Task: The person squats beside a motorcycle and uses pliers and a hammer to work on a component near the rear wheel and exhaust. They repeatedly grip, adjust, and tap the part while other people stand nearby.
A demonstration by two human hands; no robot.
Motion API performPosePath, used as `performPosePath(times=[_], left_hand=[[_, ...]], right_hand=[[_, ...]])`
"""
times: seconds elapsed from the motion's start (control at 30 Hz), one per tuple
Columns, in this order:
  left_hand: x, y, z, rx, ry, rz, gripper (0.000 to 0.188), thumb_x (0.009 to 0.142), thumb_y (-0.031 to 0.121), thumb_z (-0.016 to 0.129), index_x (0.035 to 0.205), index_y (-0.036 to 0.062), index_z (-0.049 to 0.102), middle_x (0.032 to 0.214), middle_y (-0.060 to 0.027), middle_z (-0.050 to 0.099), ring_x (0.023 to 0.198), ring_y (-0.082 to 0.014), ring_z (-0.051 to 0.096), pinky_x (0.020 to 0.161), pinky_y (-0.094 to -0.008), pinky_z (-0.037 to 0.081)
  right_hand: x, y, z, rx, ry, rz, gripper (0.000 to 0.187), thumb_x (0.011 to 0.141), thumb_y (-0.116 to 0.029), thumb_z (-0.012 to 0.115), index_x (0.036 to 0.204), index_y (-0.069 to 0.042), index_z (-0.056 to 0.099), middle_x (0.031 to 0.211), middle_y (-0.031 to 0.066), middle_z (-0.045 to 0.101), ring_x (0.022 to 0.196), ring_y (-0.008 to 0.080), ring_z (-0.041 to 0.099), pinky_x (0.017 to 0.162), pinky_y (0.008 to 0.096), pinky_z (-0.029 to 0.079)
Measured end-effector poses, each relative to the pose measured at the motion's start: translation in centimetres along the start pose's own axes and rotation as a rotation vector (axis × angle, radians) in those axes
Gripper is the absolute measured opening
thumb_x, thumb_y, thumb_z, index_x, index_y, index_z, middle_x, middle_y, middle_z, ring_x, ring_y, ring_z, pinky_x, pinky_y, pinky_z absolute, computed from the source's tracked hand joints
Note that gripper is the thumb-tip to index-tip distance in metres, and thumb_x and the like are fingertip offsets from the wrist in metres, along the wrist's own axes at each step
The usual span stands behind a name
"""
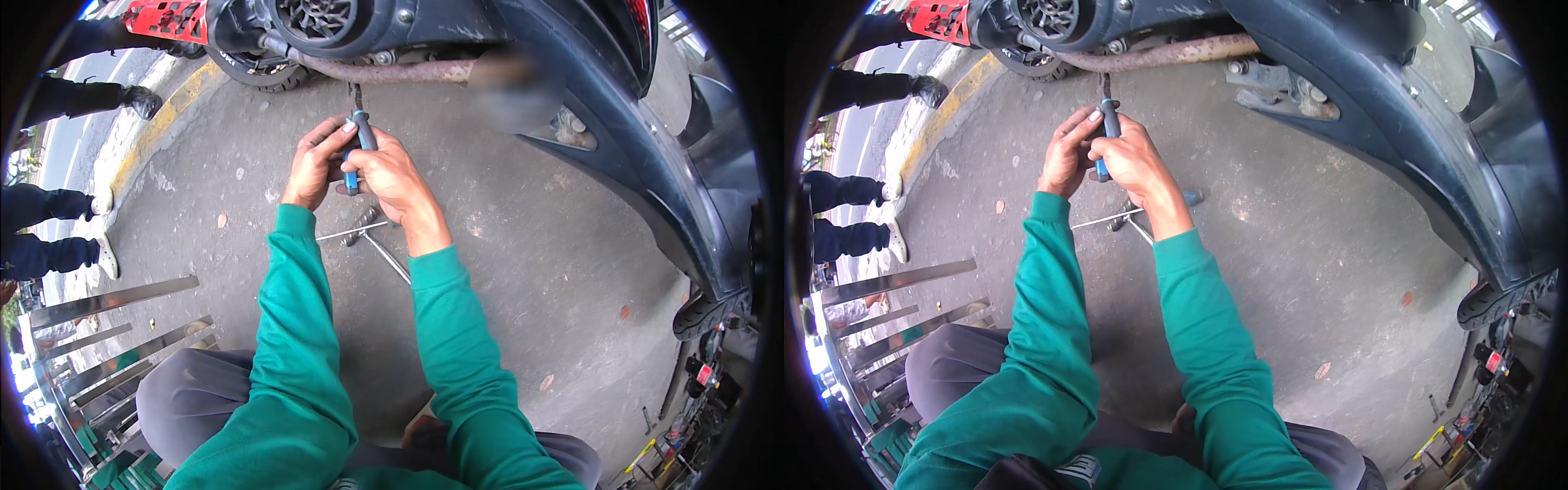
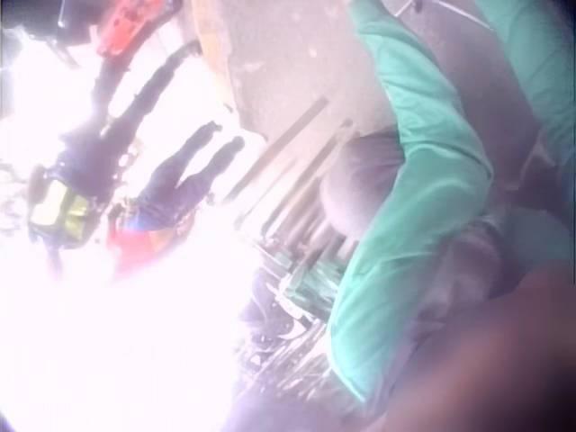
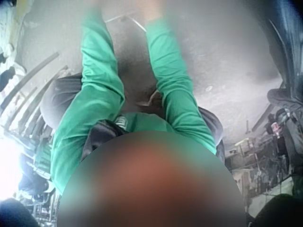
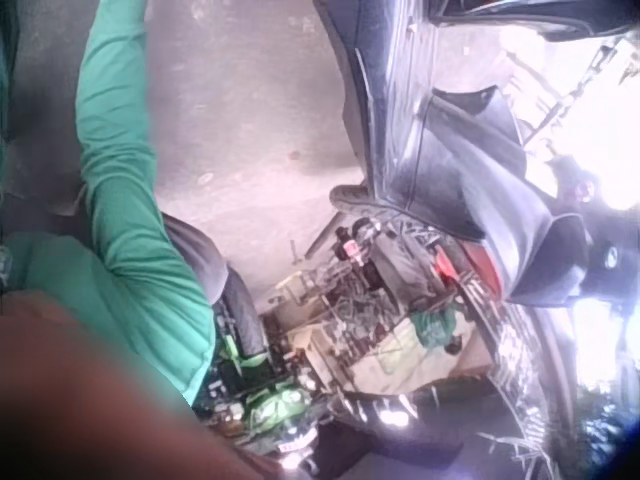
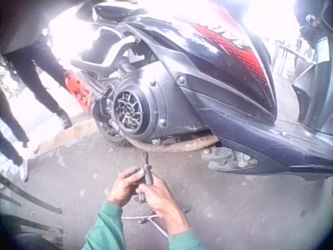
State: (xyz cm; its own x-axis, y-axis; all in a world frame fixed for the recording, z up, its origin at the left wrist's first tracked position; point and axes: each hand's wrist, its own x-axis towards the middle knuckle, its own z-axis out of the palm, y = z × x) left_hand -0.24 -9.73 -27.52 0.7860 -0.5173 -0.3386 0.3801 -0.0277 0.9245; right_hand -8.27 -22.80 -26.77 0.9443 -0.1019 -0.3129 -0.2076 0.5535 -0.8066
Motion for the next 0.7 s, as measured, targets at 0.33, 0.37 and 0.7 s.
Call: performPosePath(times=[0.33,0.37,0.7], left_hand=[[1.1,0.0,0.3,-0.087,0.031,0.06,0.039,0.096,0.029,0.076,0.125,0.0027,0.07,0.099,-0.0056,0.074,0.082,-0.0113,0.069,0.071,-0.0269,0.056],[1.1,-0.1,0.2,-0.09,0.022,0.047,0.039,0.096,0.029,0.077,0.124,0.0022,0.07,0.1,-0.006,0.074,0.082,-0.0114,0.069,0.071,-0.027,0.056],[2.1,-0.5,-1.2,-0.13,-0.032,0.023,0.044,0.101,0.024,0.069,0.137,-0.0009,0.063,0.106,-0.0043,0.073,0.088,-0.0093,0.067,0.073,-0.0251,0.054]], right_hand=[[0.4,-1.5,0.2,0.014,0.001,0.09,0.045,0.088,-0.002,0.058,0.132,-0.002,0.059,0.105,0.011,0.068,0.084,0.0229,0.071,0.077,0.0441,0.065],[0.5,-1.4,0.3,0.003,0.01,0.086,0.044,0.087,-0.002,0.058,0.132,-0.001,0.059,0.105,0.0113,0.068,0.084,0.0233,0.071,0.076,0.0439,0.065],[2.0,0.4,2.2,-0.026,0.173,0.009,0.04,0.082,-0.004,0.061,0.122,-0.001,0.061,0.096,0.0081,0.066,0.077,0.0177,0.067,0.059,0.0335,0.061]])
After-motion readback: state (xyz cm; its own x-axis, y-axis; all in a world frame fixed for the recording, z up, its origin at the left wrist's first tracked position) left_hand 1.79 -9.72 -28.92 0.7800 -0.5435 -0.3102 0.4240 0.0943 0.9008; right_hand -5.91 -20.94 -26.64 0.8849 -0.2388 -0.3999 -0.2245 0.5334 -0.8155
